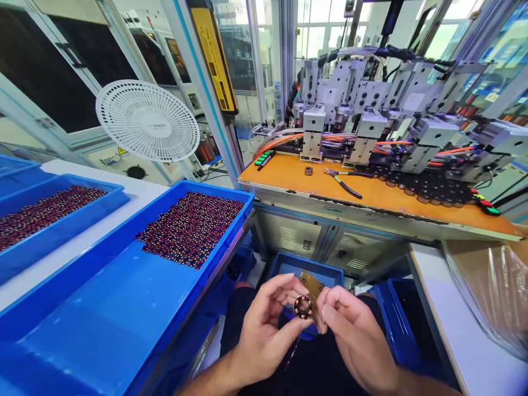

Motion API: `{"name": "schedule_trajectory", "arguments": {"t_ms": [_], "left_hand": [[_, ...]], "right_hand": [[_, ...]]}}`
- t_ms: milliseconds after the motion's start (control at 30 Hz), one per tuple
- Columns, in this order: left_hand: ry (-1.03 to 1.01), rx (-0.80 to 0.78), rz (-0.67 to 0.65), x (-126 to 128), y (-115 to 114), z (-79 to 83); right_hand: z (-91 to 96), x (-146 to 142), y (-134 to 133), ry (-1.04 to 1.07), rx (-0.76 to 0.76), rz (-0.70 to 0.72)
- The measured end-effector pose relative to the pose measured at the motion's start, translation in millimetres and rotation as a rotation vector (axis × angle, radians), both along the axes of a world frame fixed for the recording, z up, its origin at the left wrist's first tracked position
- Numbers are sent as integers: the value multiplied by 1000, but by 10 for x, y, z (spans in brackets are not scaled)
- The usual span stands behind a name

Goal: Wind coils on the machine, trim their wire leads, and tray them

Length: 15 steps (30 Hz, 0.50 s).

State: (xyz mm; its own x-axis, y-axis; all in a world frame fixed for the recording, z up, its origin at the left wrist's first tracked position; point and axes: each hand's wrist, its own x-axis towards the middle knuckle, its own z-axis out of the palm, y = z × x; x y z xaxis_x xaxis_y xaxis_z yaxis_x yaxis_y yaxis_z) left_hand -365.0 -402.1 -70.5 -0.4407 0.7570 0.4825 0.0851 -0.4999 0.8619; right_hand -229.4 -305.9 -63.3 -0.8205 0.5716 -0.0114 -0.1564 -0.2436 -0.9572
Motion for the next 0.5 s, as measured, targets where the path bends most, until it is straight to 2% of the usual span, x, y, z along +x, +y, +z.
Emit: {"name": "schedule_trajectory", "arguments": {"t_ms": [100, 333, 500], "left_hand": [[-44, -9, -10, -13, -8, 9], [77, -1, -93, 30, -40, 63], [-226, -93, -201, 16, -56, 85]], "right_hand": [[-42, 63, -28, 33, 12, -4], [156, 50, 47, -68, 76, 51], [7, 57, -51, -4, 95, -35]]}}
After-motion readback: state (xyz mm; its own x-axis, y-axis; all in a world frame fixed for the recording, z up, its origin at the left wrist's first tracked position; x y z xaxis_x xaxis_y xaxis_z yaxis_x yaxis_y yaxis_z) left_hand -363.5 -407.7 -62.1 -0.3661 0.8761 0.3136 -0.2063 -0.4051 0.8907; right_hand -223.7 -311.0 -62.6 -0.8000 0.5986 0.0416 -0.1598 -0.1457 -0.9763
